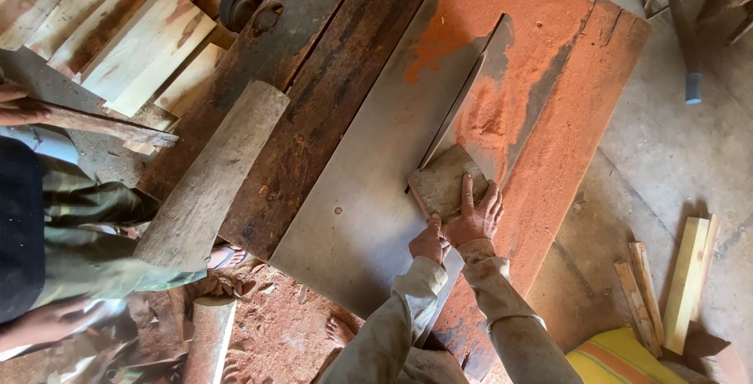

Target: Cutting a wood block into smaller pieces using a table saw in a workshop environment.

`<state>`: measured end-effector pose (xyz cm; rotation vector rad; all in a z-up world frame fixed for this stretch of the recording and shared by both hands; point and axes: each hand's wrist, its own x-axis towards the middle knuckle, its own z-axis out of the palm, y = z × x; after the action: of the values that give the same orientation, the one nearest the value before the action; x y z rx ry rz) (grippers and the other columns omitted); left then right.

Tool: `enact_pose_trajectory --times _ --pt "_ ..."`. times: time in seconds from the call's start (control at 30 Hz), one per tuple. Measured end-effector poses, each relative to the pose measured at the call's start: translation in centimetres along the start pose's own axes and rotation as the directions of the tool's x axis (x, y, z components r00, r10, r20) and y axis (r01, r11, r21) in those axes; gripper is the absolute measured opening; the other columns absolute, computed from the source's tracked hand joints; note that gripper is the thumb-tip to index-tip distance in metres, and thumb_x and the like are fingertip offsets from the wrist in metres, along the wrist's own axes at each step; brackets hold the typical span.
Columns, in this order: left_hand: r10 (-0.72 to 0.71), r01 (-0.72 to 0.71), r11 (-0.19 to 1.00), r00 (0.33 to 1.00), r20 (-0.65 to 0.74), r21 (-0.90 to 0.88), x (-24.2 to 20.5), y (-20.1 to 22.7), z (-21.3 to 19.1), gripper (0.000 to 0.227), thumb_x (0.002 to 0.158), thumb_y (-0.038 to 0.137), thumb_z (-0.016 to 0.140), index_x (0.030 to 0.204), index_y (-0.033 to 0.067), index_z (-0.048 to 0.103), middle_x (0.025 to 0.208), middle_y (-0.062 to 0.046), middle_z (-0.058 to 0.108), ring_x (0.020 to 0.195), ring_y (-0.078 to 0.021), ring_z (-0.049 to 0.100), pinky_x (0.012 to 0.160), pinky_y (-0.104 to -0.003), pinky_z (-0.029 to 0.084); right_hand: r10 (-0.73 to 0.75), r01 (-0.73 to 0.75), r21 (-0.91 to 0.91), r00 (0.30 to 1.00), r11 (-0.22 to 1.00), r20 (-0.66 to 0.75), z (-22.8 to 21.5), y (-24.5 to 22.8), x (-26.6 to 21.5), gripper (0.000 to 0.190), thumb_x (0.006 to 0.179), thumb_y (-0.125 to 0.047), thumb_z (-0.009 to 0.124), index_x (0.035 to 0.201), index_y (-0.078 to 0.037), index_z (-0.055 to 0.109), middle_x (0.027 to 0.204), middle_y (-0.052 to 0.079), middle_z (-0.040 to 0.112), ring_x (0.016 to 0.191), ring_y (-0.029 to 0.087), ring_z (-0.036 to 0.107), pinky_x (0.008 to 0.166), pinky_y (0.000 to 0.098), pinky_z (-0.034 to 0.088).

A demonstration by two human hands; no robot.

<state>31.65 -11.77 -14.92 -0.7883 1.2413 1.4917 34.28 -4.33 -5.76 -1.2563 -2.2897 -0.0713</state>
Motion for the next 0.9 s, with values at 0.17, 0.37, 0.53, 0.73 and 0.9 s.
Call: enact_pose_trajectory --times 0.17,0.37,0.53,0.73,0.9 --pt "-0.009 0.01 0.999 1.0 -0.013 0.032 1.7 -0.8 -0.1 0.064 0.08 0.042 0.093 0.11 -0.0109 0.072 0.103 -0.032 0.072 0.093 -0.0464 0.073 0.092 -0.064 0.053 0.002 -0.002 -0.004 1.0 1.0 0.005 -0.8 -0.5 0.6 0.123 0.049 -0.076 0.066 0.157 -0.022 0.042 0.137 0.03 0.04 0.122 0.054 0.045 0.093 0.0597 0.041" --pt "-0.046 0.046 0.999 0.999 -0.001 -0.009 1.3 -0.3 0.5 0.069 0.081 0.037 0.093 0.118 -0.0158 0.067 0.114 -0.039 0.066 0.107 -0.0545 0.066 0.097 -0.067 0.047 0.044 -0.044 -0.009 0.998 0.999 0.051 -0.5 -0.3 0.8 0.129 0.042 -0.07 0.07 0.158 -0.025 0.038 0.139 0.031 0.038 0.124 0.056 0.044 0.093 0.0614 0.041" --pt "-0.044 0.048 0.997 0.997 0.056 -0.065 1.1 0.0 0.9 0.083 0.083 0.036 0.093 0.132 -0.0203 0.056 0.137 -0.046 0.051 0.126 -0.0625 0.048 0.105 -0.073 0.035 0.064 -0.063 -0.013 0.995 0.998 0.076 -0.4 -0.2 0.9 0.13 0.041 -0.063 0.074 0.159 -0.026 0.035 0.141 0.031 0.036 0.126 0.056 0.042 0.094 0.0631 0.04" --pt "-0.045 0.044 0.998 0.998 0.038 0.045 -1.3 2.4 2.1 0.078 0.085 0.039 0.093 0.128 -0.0167 0.058 0.132 -0.043 0.056 0.118 -0.0588 0.057 0.099 -0.07 0.047 0.047 -0.045 -0.038 0.998 0.998 0.036 -0.1 0.0 1.3 0.128 0.041 -0.063 0.069 0.159 -0.026 0.037 0.139 0.03 0.038 0.123 0.055 0.045 0.09 0.0607 0.042" --pt "-0.03 0.028 0.998 0.999 0.043 0.065 -5.8 5.1 3.9 0.083 0.092 0.036 0.081 0.141 -0.0197 0.045 0.142 -0.04 0.05 0.126 -0.0567 0.054 0.108 -0.066 0.047 0.032 -0.031 -0.056 0.999 0.998 0.001 0.3 0.3 1.7 0.124 0.041 -0.065 0.069 0.156 -0.026 0.042 0.138 0.03 0.04 0.121 0.054 0.047 0.09 0.0593 0.044"
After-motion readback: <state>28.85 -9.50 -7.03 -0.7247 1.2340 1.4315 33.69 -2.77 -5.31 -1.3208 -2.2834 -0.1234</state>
